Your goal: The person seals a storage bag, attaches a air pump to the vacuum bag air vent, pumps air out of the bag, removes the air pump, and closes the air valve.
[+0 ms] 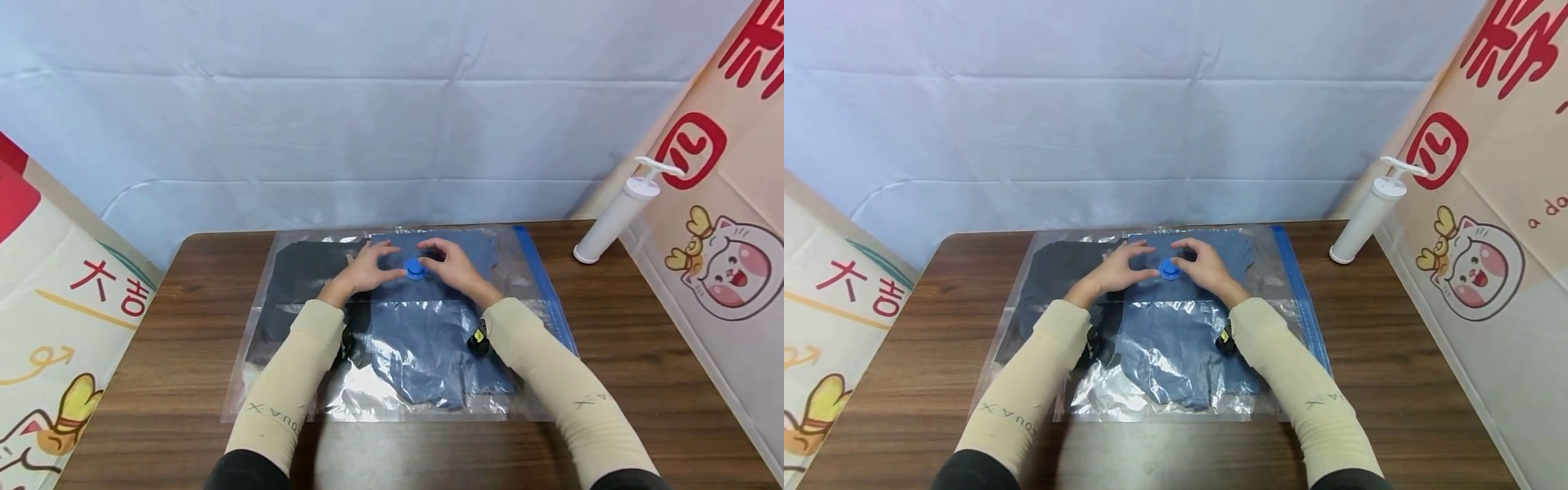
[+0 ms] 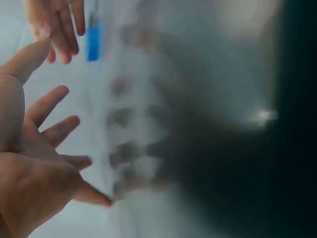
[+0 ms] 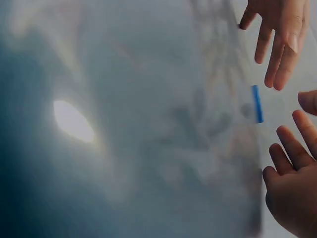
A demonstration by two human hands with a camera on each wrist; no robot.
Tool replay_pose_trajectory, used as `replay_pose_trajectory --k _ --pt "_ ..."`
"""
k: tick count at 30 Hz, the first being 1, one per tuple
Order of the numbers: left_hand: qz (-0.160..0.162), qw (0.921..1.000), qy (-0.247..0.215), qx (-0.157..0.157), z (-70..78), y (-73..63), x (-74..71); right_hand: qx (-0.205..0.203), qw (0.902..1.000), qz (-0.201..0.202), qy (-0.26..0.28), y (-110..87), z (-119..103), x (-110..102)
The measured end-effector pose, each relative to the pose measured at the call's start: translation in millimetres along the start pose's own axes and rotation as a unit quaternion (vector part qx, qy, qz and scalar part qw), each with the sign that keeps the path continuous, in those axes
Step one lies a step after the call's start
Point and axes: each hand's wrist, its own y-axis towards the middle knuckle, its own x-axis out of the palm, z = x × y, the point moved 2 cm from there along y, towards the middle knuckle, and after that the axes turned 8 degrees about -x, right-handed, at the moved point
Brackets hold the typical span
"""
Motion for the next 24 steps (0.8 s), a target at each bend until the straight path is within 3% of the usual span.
replay_pose_trajectory --k 5,12,24 --pt "-0.009 0.9992 0.036 -0.014 -3.1 0.4 9.7 -0.022 0.9997 -0.01 -0.006 -1.8 9.8 6.1" --pt "-0.057 0.9941 0.088 -0.025 -9.2 1.3 16.0 -0.024 0.9976 -0.029 -0.059 -5.5 18.3 10.7" --pt "-0.058 0.9949 0.079 -0.024 -12.0 3.1 17.8 -0.039 0.9933 -0.039 -0.102 -5.1 22.3 14.2"
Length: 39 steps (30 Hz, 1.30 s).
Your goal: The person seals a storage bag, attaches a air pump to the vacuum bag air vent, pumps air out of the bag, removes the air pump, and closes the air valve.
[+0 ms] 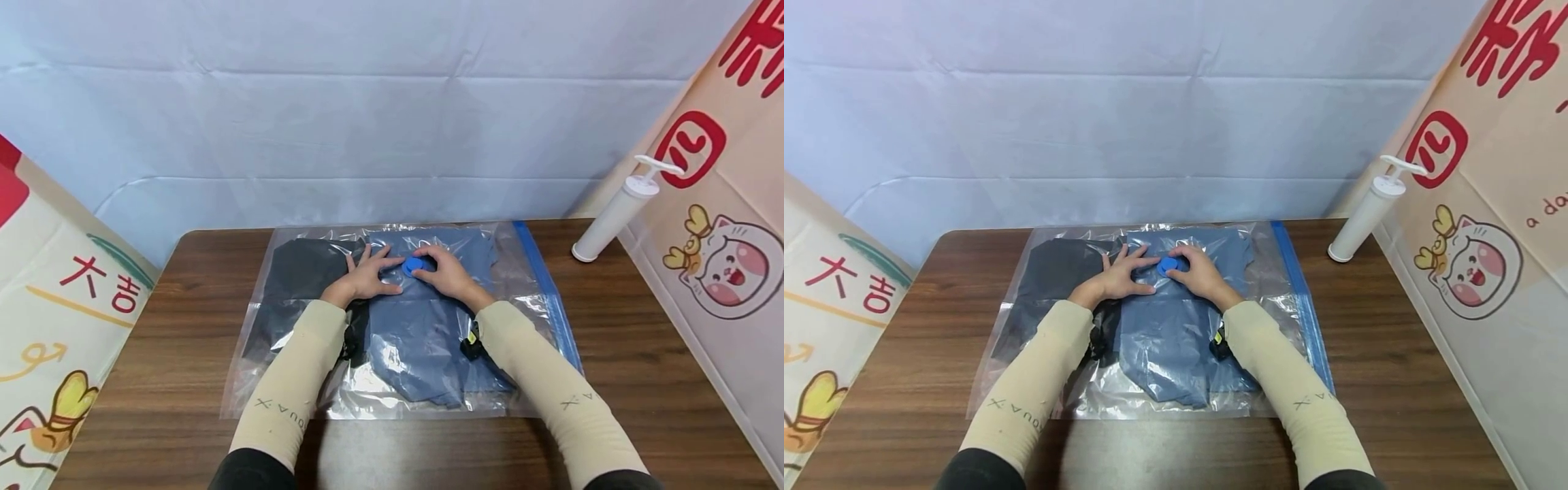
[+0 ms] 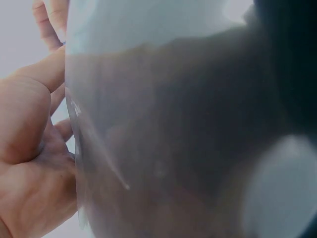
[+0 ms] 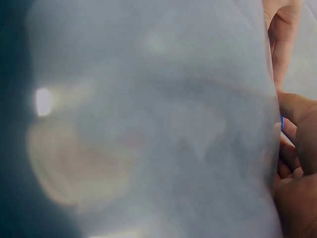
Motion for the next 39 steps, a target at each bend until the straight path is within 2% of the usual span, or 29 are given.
replay_pose_trajectory --k 13,16,22,29,39 --pt "-0.001 1.0 -0.006 0.006 -0.4 -0.7 -1.1 -0.036 0.9991 -0.004 -0.023 -0.3 -3.0 -0.9" --pt "0.0 0.9999 -0.01 0.006 -1.0 -1.0 -0.2 -0.033 0.9992 -0.007 -0.023 0.2 -2.8 0.0" --pt "0.0 0.9999 -0.014 0.006 -1.5 0.1 0.9 -0.001 1.0 -0.004 0.001 1.3 -1.8 0.4" --pt "0.002 0.9999 -0.013 0.007 -1.0 1.9 1.1 -0.024 0.9997 0.011 -0.001 0.9 0.2 1.5" --pt "0.002 0.9998 -0.017 0.009 -2.5 3.5 2.2 -0.015 0.9998 0.014 0.002 0.3 0.3 2.8"
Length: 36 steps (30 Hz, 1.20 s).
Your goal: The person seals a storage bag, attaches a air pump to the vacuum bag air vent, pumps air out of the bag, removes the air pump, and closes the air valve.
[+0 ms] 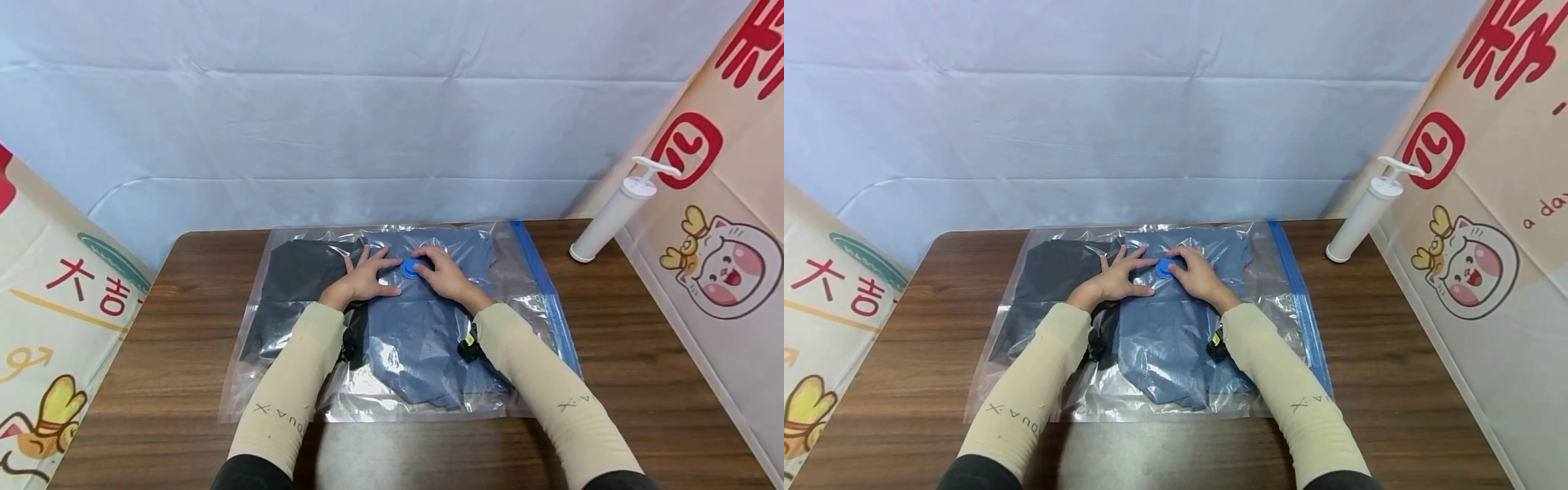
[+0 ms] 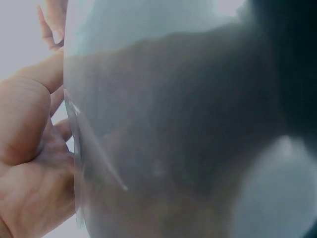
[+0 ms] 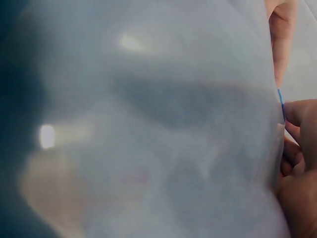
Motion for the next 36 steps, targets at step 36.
replay_pose_trajectory --k 36 --pt "-0.002 1.0 0.004 -0.005 -0.8 -0.6 0.3 -0.009 0.9999 -0.008 -0.011 -0.1 0.0 2.1"
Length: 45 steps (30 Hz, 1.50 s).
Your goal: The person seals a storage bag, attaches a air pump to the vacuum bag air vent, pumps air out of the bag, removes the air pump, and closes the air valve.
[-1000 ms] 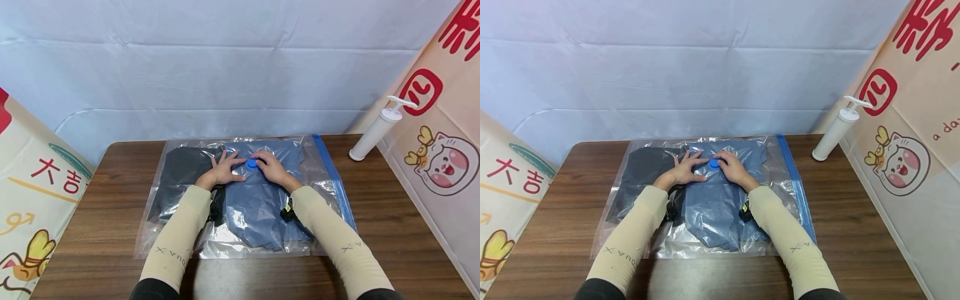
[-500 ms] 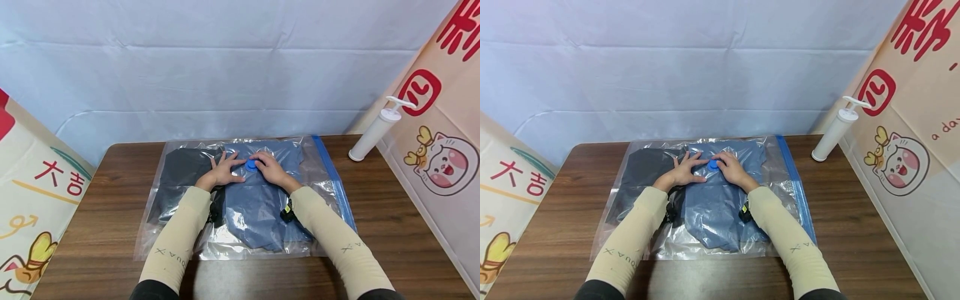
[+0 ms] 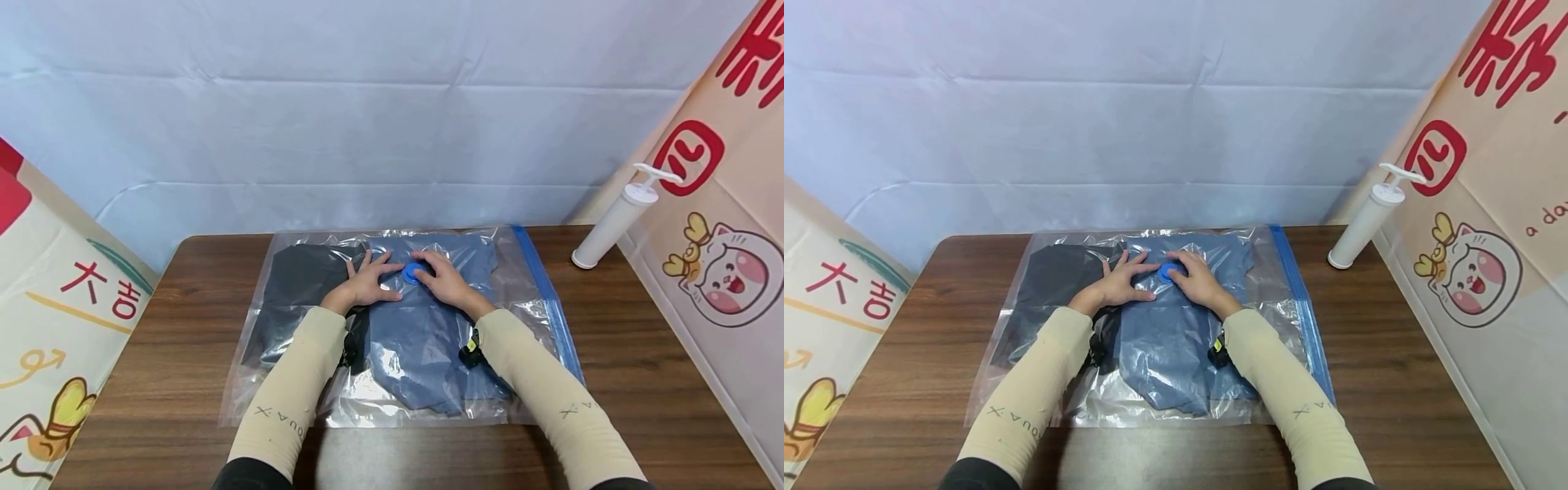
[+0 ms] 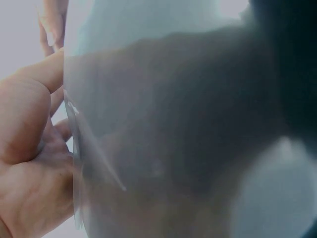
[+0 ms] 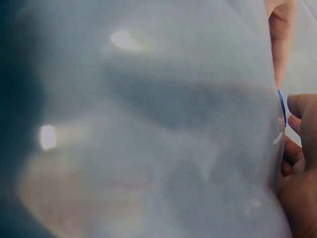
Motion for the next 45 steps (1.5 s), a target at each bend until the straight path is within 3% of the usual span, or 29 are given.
replay_pose_trajectory --k 4,12,19,27,34,41,45 --pt "0.001 1.0 0.0 -0.001 -0.5 -0.2 1.6 0.019 0.9998 -0.005 0.005 -1.8 0.5 1.2" --pt "0.003 1.0 -0.002 0.0 -3.0 1.4 4.8 -0.015 0.9999 -0.003 -0.003 -3.0 1.2 3.4" --pt "0.003 1.0 -0.006 0.0 -1.8 0.3 3.1 0.012 0.9999 -0.011 0.0 -2.4 2.6 2.9" --pt "0.006 1.0 -0.003 0.001 -1.7 0.5 2.7 -0.016 0.9998 -0.008 -0.011 -1.4 2.2 2.2" --pt "0.007 1.0 -0.002 0.001 -1.8 1.0 2.5 0.001 0.9999 -0.011 -0.008 -1.7 1.7 1.2" --pt "0.007 1.0 -0.005 0.002 -1.1 0.3 1.7 -0.019 0.9997 -0.011 -0.013 -1.8 1.3 1.0" --pt "0.008 1.0 -0.003 0.002 -0.7 0.6 1.3 -0.009 0.9996 -0.018 -0.02 -1.4 1.6 0.6"
